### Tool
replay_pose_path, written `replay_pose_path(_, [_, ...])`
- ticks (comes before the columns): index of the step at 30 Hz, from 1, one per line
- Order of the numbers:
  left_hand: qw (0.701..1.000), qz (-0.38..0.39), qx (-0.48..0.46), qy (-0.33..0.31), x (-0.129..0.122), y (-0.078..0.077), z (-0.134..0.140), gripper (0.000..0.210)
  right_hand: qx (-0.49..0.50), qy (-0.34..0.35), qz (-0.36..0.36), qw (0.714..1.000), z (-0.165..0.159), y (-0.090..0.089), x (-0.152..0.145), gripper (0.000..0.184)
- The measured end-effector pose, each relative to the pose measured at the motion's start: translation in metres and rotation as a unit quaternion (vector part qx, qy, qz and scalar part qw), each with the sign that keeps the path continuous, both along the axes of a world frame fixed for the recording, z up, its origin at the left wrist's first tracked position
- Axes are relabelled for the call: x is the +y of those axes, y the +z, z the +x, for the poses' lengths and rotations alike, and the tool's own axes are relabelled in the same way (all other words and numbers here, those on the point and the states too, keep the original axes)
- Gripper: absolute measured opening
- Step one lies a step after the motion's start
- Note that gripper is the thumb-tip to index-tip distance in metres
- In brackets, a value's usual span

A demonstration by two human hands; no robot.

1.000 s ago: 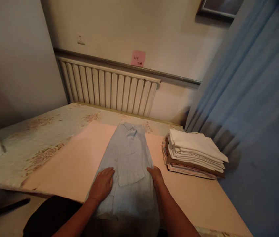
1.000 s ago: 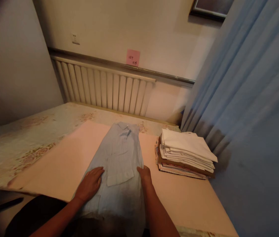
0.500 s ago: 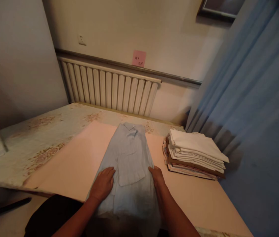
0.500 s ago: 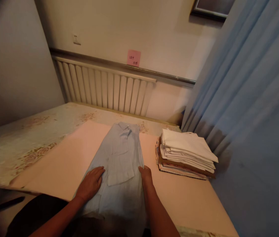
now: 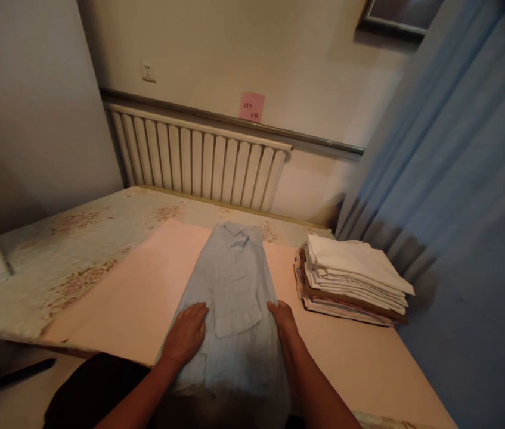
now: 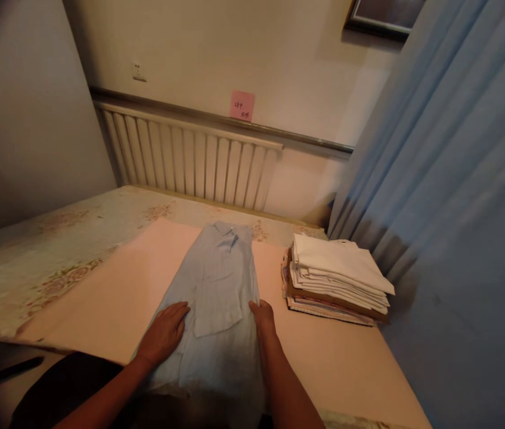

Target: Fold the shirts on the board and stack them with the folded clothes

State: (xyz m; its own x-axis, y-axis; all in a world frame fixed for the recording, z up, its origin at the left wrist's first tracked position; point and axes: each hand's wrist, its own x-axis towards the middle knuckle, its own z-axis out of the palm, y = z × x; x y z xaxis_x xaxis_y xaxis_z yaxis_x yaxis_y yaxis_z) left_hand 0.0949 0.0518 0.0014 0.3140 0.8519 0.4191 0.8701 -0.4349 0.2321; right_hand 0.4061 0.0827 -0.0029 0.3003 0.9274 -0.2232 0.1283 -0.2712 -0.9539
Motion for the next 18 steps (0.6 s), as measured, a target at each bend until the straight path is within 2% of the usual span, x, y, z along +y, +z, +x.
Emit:
replay_pose_path(10, [1.000, -0.002, 0.006, 0.000, 0.0005, -0.0019, -0.0008, 0.038, 0.037, 0.003, 0.017, 0.999, -0.0004, -0.0029, -0.0016, 0.028])
replay_pose_path(18, [1.000, 0.012, -0.005, -0.003, 0.0012, -0.0036, -0.0016, 0.037, 0.028, 0.004, 0.014, 1.000, -0.0009, -0.0018, -0.0018, 0.028])
